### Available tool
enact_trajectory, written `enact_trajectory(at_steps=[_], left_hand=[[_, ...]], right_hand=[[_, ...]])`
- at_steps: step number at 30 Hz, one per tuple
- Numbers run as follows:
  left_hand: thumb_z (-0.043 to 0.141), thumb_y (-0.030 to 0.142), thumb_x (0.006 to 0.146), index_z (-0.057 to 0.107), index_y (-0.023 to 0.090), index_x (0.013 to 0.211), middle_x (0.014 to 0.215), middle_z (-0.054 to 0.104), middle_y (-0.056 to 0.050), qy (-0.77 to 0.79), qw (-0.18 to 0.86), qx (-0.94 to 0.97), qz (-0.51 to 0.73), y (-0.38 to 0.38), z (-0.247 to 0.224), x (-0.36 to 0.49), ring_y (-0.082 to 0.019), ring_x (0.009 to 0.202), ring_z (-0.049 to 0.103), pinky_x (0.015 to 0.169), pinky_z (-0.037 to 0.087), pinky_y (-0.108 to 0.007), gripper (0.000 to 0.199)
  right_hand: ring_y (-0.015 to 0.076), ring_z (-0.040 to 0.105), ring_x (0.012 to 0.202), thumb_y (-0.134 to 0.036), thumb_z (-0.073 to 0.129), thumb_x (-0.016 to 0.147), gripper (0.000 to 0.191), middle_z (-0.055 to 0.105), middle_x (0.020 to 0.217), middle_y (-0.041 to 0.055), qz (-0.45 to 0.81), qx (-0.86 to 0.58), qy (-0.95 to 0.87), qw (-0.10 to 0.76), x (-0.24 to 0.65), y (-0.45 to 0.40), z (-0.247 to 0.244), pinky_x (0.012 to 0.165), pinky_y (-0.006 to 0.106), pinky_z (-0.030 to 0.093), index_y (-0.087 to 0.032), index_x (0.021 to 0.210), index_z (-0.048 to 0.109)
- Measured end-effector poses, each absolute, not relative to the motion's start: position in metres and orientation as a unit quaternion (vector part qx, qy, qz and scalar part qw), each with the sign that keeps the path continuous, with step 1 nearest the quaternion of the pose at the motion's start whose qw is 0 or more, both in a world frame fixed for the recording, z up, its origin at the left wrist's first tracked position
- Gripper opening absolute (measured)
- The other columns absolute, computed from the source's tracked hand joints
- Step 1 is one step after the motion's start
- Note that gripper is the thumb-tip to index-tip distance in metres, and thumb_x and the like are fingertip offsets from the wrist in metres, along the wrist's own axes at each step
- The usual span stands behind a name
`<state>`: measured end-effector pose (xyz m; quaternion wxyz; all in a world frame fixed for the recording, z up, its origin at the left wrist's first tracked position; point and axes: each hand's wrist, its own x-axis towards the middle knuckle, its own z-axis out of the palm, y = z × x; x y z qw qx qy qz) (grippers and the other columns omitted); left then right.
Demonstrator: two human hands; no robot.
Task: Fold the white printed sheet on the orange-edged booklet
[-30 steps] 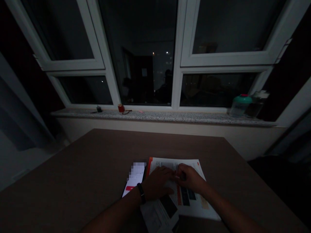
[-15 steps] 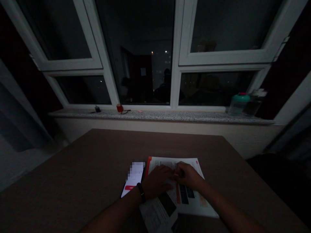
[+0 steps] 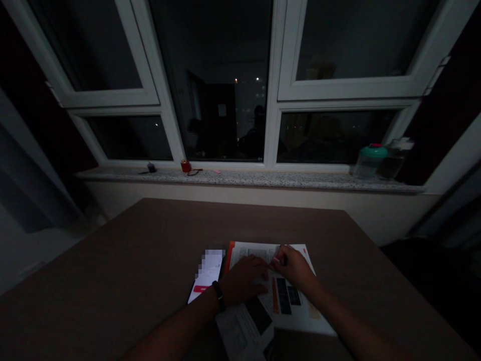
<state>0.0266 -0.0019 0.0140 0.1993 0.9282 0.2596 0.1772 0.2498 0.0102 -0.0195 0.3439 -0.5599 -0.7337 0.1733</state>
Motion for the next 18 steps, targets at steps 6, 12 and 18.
enact_trajectory(at_steps=[6, 12, 18], left_hand=[[0.076, 0.031, 0.082, 0.061, 0.023, 0.104, 0.118, 0.06, -0.003, 0.235, 0.204, 0.934, 0.178, -0.002, 0.018, 0.026, -0.024, 0.113, 0.052, 0.099, 0.035, -0.035, 0.028], [0.074, 0.032, 0.084, 0.06, 0.023, 0.104, 0.117, 0.06, -0.004, 0.234, 0.193, 0.937, 0.174, -0.003, 0.018, 0.025, -0.024, 0.112, 0.053, 0.097, 0.037, -0.036, 0.026], [0.075, 0.029, 0.082, 0.059, 0.022, 0.102, 0.121, 0.059, -0.005, 0.235, 0.19, 0.937, 0.177, -0.003, 0.018, 0.025, -0.024, 0.115, 0.052, 0.099, 0.036, -0.036, 0.027]], right_hand=[[0.0134, 0.051, 0.063, -0.016, 0.063, 0.073, 0.015, 0.053, 0.071, -0.0024, 0.223, -0.477, -0.786, 0.324, 0.25, 0.002, -0.017, 0.056, 0.023, 0.034, -0.021, 0.069, 0.05], [0.0141, 0.052, 0.065, -0.017, 0.062, 0.074, 0.014, 0.053, 0.071, -0.0022, 0.205, -0.493, -0.781, 0.324, 0.25, 0.003, -0.017, 0.059, 0.023, 0.035, -0.021, 0.069, 0.05], [0.016, 0.052, 0.064, -0.022, 0.06, 0.076, 0.013, 0.052, 0.067, -0.002, 0.154, -0.578, -0.721, 0.349, 0.25, 0.01, -0.02, 0.059, 0.025, 0.034, -0.021, 0.069, 0.049]])
